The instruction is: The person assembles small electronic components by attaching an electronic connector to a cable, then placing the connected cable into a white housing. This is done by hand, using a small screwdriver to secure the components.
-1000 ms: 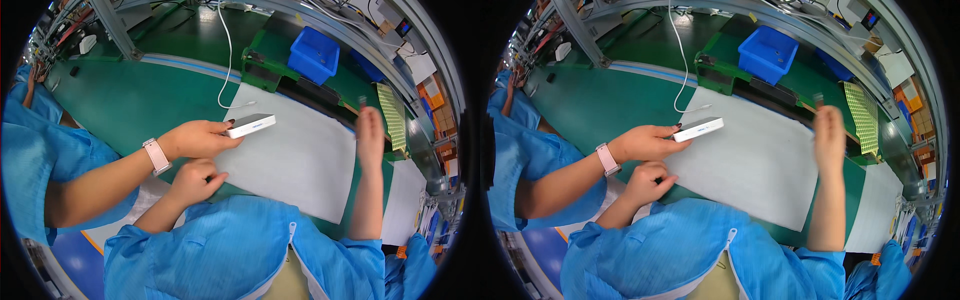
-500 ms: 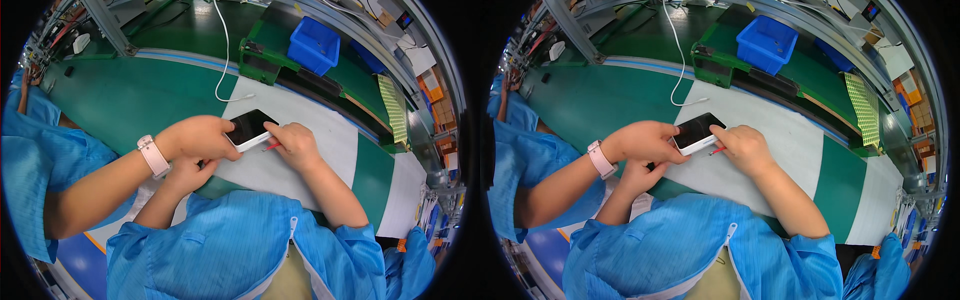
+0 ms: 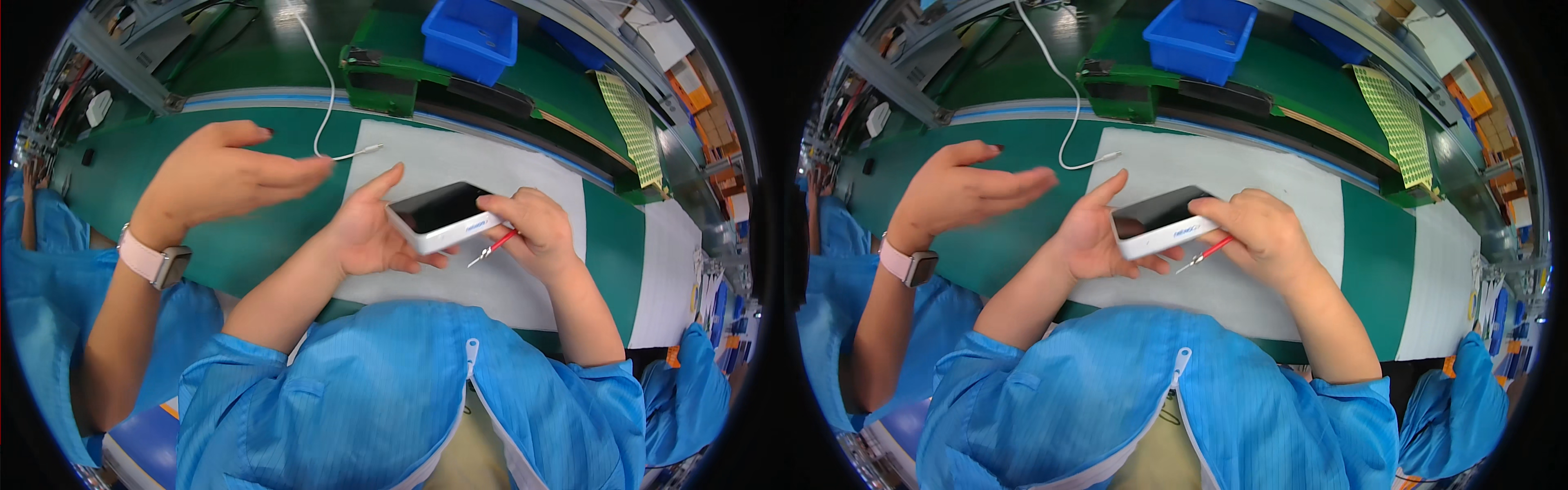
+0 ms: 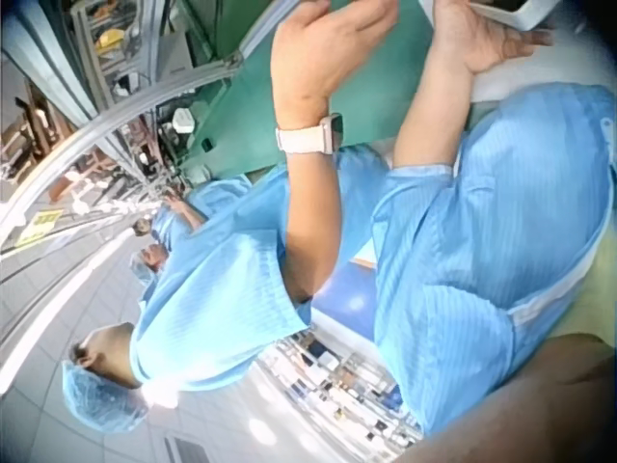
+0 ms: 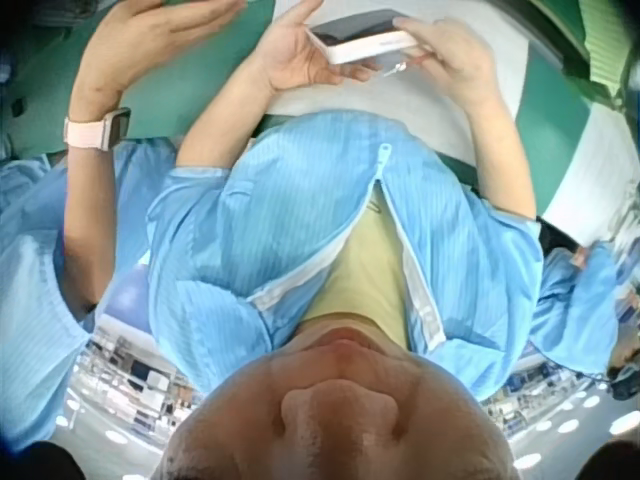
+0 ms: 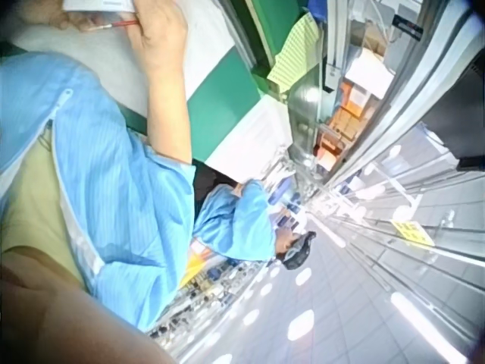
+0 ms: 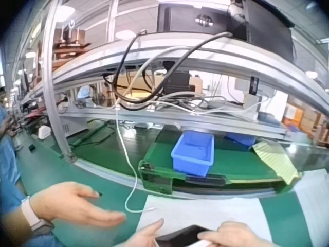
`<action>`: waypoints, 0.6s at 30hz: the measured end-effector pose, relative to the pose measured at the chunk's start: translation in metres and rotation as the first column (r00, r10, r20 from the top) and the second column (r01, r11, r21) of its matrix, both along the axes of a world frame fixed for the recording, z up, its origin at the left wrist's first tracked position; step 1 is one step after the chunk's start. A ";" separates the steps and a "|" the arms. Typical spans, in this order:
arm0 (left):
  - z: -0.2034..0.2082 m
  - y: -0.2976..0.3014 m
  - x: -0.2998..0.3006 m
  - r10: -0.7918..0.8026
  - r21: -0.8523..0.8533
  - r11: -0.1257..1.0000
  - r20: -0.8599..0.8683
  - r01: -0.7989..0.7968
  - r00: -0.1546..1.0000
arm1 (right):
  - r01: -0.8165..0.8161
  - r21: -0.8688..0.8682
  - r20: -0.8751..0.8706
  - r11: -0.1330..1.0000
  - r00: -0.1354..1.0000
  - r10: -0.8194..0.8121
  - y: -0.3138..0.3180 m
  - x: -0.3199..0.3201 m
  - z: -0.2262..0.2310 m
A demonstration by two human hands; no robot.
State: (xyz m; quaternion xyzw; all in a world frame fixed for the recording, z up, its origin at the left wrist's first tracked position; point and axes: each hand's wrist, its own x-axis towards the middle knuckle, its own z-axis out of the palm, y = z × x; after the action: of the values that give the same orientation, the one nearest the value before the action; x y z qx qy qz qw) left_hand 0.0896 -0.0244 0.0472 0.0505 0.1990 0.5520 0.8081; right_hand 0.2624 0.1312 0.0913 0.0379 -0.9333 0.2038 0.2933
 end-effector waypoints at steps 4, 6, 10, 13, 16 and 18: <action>-0.016 0.012 0.011 0.199 -0.015 0.980 0.092 -0.199 0.976 | 0.069 -0.139 -0.001 0.988 0.998 -0.070 -0.008 0.004 0.002; -0.024 0.007 0.004 0.249 0.098 0.958 0.175 -0.269 0.953 | 0.353 -0.420 0.268 0.836 0.928 -0.258 -0.012 0.013 0.018; -0.041 -0.004 -0.012 0.357 0.147 0.896 0.323 -0.419 0.877 | 0.320 -0.855 0.292 0.409 0.948 -0.130 -0.015 0.018 0.008; -0.039 -0.009 -0.012 0.434 0.094 0.874 0.286 -0.476 0.854 | 0.234 -0.715 0.198 0.658 0.972 -0.130 -0.028 0.013 0.006; -0.025 -0.009 -0.004 0.494 0.046 0.846 0.303 -0.530 0.815 | 0.304 -0.594 0.068 0.745 0.941 -0.331 -0.041 0.001 0.020; -0.020 -0.008 -0.001 0.477 0.089 0.849 0.299 -0.522 0.827 | 0.297 -0.288 0.068 0.910 0.955 -0.290 -0.045 -0.002 0.025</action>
State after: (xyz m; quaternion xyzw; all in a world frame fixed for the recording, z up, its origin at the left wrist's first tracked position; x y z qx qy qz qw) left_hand 0.0890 -0.0327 0.0268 -0.0103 0.0481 0.7608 0.6471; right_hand 0.2601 0.0864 0.1164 -0.1495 -0.8908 0.2949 0.3119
